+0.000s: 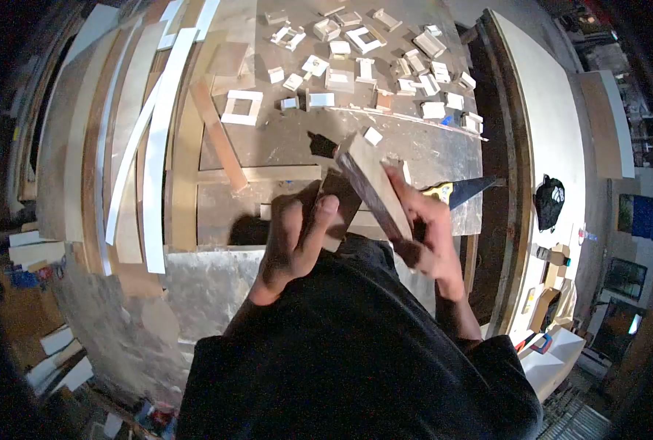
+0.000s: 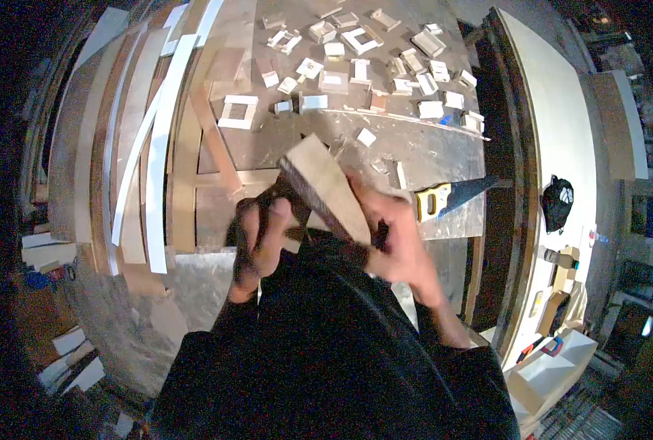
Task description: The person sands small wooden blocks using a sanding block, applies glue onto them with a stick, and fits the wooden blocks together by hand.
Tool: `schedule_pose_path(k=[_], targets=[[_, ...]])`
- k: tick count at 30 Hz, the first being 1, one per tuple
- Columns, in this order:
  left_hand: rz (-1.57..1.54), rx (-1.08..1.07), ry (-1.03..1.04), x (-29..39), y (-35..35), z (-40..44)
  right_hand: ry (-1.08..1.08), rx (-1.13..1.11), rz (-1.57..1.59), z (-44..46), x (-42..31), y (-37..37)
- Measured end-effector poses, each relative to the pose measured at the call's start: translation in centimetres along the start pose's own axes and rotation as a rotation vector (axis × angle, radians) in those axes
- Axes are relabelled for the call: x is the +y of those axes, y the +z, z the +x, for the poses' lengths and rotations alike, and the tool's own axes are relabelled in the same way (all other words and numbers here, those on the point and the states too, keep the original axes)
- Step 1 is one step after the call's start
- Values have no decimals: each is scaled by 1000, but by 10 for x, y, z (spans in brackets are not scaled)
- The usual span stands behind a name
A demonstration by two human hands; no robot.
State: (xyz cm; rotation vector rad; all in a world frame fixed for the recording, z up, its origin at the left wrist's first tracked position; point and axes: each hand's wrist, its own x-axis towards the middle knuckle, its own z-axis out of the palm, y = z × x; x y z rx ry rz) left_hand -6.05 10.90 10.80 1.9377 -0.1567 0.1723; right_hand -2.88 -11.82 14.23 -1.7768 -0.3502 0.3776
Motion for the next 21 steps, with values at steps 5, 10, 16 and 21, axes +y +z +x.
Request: schedule_pose_path(k=[5, 10, 16, 21], targets=[[-366, -211, -181, 19, -6, 2, 272, -38, -263, 10, 21, -7], [-336, -83, -267, 12, -8, 11, -14, 182, 86, -3, 30, 2], [-280, -124, -144, 6, -3, 4, 180, 39, -205, 13, 33, 6], [-556, -54, -389, -25, -27, -3, 98, 199, 17, 2, 62, -12]])
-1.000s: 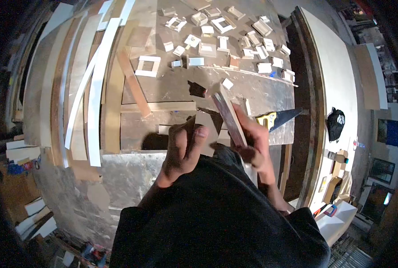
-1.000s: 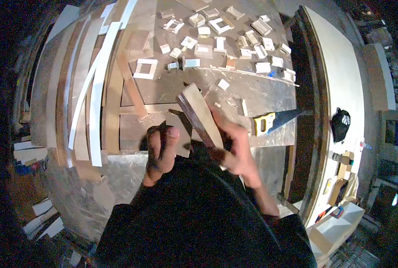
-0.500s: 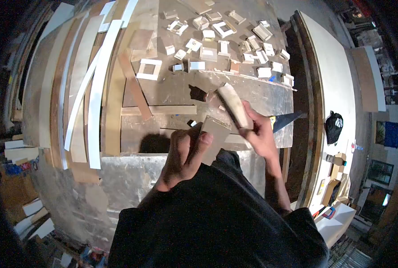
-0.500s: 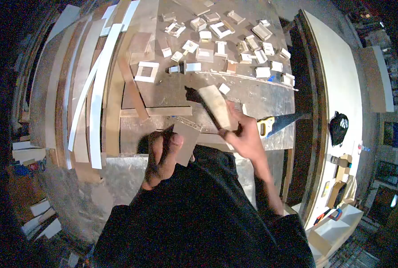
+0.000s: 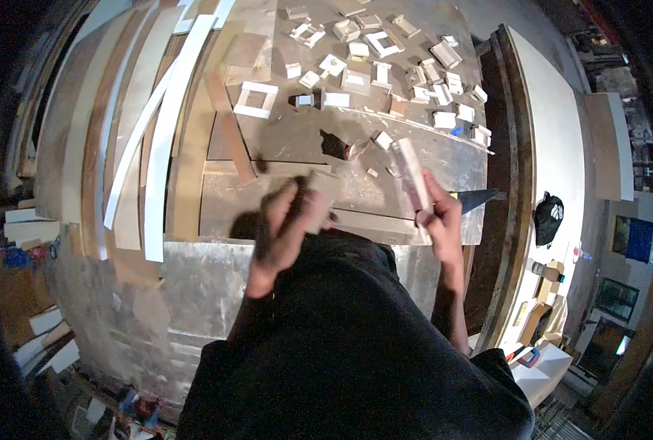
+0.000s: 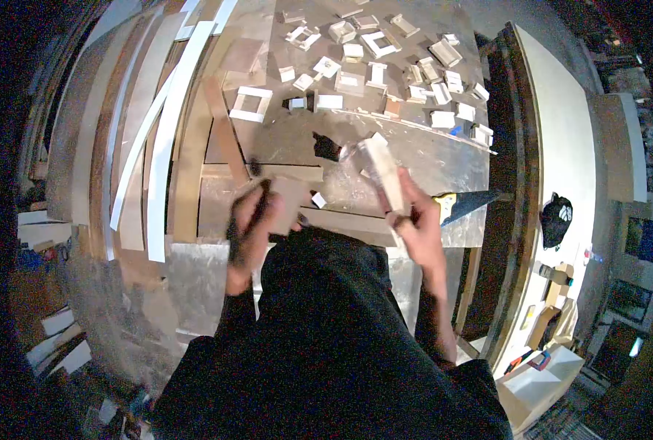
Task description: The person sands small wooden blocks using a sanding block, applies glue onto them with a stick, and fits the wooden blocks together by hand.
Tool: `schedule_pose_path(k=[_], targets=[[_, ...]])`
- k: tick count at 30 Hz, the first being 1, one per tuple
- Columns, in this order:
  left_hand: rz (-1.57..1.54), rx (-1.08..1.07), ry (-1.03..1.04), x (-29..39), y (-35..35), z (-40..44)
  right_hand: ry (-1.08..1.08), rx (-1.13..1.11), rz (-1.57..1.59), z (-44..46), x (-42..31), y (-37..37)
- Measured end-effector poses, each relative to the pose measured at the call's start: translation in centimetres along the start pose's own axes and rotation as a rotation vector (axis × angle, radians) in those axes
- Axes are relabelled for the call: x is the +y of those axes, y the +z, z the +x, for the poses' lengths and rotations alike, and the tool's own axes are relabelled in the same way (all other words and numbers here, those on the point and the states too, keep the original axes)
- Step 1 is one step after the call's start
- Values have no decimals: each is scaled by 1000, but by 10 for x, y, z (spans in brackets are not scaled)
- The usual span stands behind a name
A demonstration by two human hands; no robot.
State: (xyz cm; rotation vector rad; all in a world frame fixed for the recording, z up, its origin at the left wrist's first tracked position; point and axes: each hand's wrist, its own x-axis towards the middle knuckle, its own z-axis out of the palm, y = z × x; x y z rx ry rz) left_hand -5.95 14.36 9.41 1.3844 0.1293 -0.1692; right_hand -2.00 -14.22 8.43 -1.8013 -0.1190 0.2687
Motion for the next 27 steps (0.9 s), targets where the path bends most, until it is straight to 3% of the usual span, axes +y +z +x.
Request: schedule_pose_path(k=[4, 6, 8, 12, 13, 18, 20, 21, 24, 25, 26, 27], targets=[[-99, 127, 1, -15, -31, 13, 8, 113, 13, 1, 14, -11], [-376, 30, -22, -33, -38, 18, 31, 135, 51, 2, 14, -6], [-442, 6, -19, -38, -33, 18, 38, 146, 82, 3, 15, 2], [-657, 2, -15, -27, -2, 24, -159, 75, -188, 1, 12, 40], [-767, 25, -46, -19, 5, 23, -214, 43, -110, 1, 2, 53], [-466, 101, -71, -21, 29, 17, -231, -64, 43, 11, -38, 87], [-408, 64, -57, -10, 35, 14, -30, -35, 184, 19, -63, 87], [-410, 64, -56, -5, 36, 13, -170, -12, 26, 24, -52, 86], [-437, 33, -62, 2, 31, 12, -278, -47, -97, 9, -47, 78], [-275, 44, 6, -1, 27, 13, -333, -54, -265, 7, -39, 72], [-115, 60, 71, -3, 24, 14, -341, -62, -269, 8, -35, 65], [-257, 37, 118, 0, 23, 12, -243, -35, -273, 8, -33, 58]])
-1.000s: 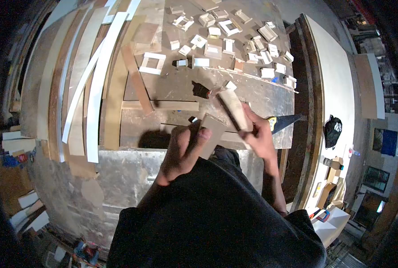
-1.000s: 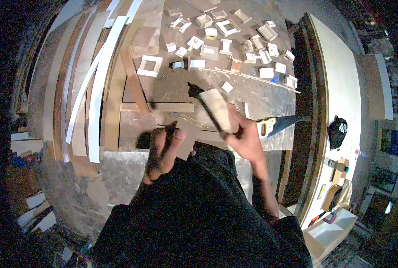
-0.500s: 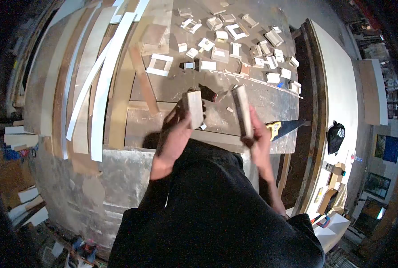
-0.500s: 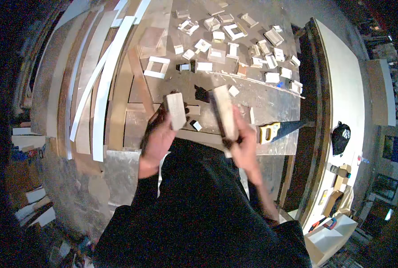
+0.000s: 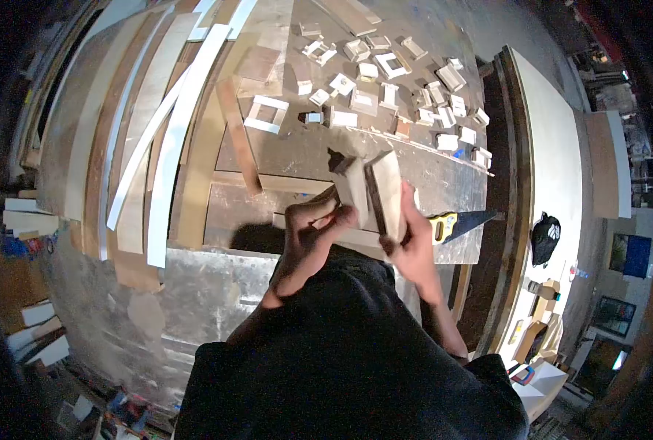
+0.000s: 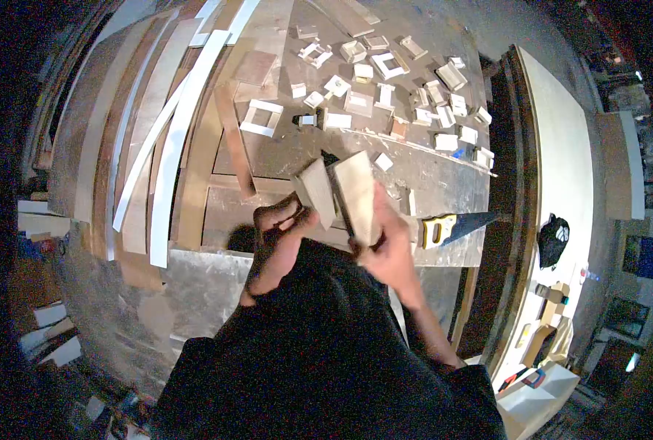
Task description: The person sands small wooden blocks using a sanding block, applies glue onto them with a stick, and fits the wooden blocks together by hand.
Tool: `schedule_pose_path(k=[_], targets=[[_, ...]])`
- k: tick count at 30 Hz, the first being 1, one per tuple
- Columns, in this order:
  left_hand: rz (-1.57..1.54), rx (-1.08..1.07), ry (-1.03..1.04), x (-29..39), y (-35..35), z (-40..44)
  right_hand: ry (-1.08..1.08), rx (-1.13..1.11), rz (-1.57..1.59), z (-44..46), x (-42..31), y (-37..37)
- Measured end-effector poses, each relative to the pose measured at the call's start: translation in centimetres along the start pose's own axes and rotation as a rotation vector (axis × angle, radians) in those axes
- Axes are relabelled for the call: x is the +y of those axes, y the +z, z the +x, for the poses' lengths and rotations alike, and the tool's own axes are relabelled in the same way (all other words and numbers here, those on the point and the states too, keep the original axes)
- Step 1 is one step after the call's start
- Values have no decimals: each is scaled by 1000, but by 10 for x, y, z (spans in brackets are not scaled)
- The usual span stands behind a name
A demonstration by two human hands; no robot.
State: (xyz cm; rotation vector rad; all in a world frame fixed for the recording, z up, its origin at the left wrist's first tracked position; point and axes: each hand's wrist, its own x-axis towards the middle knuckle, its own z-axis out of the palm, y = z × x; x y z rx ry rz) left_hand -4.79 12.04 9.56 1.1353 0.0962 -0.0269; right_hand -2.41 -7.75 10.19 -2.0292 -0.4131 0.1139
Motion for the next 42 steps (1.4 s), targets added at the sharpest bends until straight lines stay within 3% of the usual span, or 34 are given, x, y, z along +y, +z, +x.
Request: schedule_pose_path(k=[1, 3, 5, 7, 9, 11, 13, 16, 17, 19, 22, 27, 31, 33, 37, 40, 42], targets=[[-3, 3, 4, 4, 1, 0, 101, 16, -4, 0, 4, -6], [126, 13, 223, 10, 2, 1, 52, 48, 16, 1, 4, -12], [87, -1, 141, 8, -5, -2, 39, 49, 291, -2, -7, -16], [94, 20, 286, 13, 0, 6, 82, 22, 288, -10, -9, -15], [102, -4, 261, 9, -4, 6, 173, 5, 226, -12, -16, -9], [121, -16, -31, 10, -3, -1, 208, 7, 204, -10, -22, -2], [124, -50, 65, 0, -6, 2, 176, -42, 290, -12, -19, -3], [475, -139, 232, 5, -9, 8, 170, -87, 404, -16, -10, -11], [473, -136, 226, 9, -7, 8, 220, -102, 452, -18, -8, -14], [800, -116, 134, 11, -4, 7, 241, -127, 435, -18, -13, -19], [899, -71, 143, 6, 7, 12, 212, -258, 324, -10, -19, -17], [1009, -89, 206, -1, -4, 30, 322, -194, 363, -12, -25, -1], [1114, -128, 348, -25, 0, 31, 264, -126, 194, -2, -11, 4], [945, -80, 233, -35, -10, 45, 237, -115, 168, -3, -5, 10], [1074, -84, 339, -27, -8, 42, 220, -137, 154, -1, -9, 8], [1102, -83, 277, -16, -32, 46, 317, -195, 130, 22, -34, 8], [1038, -6, 378, 9, -32, 57, 21, -83, 40, 3, -14, 20]])
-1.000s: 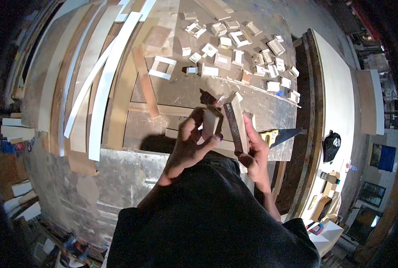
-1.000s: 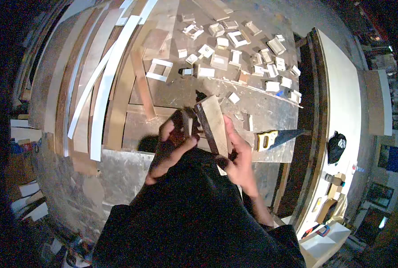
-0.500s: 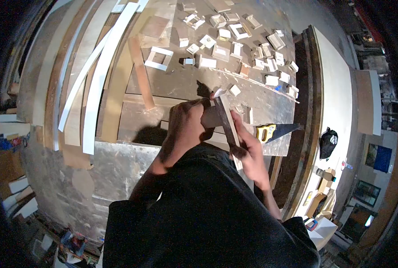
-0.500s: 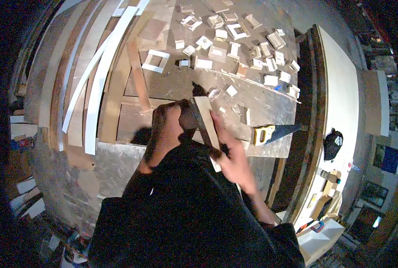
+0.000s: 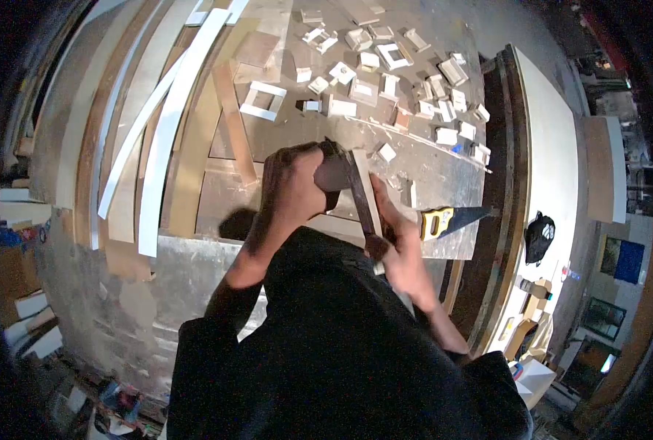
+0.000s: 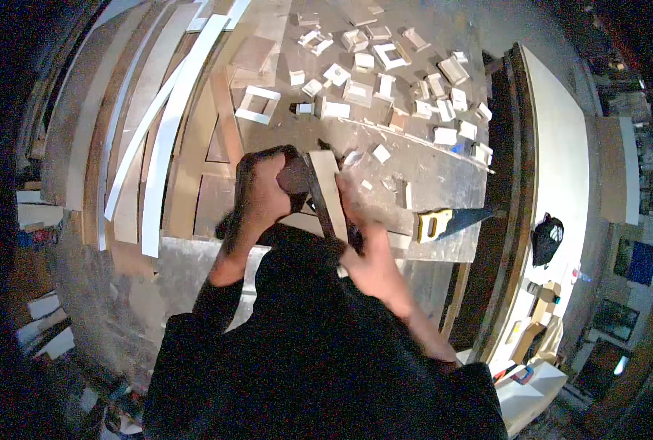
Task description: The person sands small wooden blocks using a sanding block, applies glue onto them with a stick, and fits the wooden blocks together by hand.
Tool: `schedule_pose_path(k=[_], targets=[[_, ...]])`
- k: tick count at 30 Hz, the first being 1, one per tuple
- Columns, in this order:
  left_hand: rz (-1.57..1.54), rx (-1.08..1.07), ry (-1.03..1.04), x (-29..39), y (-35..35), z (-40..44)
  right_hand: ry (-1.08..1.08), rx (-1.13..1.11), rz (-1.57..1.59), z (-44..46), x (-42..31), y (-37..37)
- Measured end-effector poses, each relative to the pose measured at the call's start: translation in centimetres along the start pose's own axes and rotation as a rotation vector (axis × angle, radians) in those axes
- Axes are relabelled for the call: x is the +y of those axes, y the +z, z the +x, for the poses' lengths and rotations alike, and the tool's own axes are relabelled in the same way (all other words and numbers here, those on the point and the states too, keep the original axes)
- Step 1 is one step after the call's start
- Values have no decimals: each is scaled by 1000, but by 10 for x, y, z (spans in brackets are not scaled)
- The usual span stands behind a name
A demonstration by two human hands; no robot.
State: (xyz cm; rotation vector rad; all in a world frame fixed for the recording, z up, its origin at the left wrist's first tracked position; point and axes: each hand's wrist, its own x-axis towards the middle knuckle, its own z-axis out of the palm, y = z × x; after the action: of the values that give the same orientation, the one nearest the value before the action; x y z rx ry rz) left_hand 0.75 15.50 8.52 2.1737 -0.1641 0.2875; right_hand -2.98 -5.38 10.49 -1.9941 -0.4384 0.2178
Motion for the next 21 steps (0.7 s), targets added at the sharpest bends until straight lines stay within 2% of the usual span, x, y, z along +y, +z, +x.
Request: schedule_pose_path(k=[3, 4, 6, 8, 12, 13, 15, 16, 18, 19, 21], targets=[[26, -101, 85, 24, -5, -7, 200, -7, 154, 18, -8, -5], [7, -65, 125, 25, -4, -9, 304, -9, 215, 29, -10, -11], [-38, -44, 118, 27, -11, -8, 366, 25, 260, 37, -5, -20], [-79, -23, 51, 32, -22, -3, 276, 68, 251, 28, 6, -31], [-13, 5, 76, 30, -19, -2, 114, -13, 274, 0, -31, -26], [-15, 1, 80, 34, -17, -3, -40, -62, 143, -3, -30, -25], [17, -110, 94, 46, -11, -6, -4, -30, 91, 9, -39, -31], [37, -154, 43, 43, 0, -10, 184, -59, 175, 19, -45, -38], [-2, -152, 15, 37, 0, -9, 64, -104, 44, 14, -39, -44], [-37, -136, -10, 32, -2, -5, 100, -66, 102, 4, -41, -39], [2, -130, -37, 33, 0, -7, 0, -56, -10, -2, -23, -41]])
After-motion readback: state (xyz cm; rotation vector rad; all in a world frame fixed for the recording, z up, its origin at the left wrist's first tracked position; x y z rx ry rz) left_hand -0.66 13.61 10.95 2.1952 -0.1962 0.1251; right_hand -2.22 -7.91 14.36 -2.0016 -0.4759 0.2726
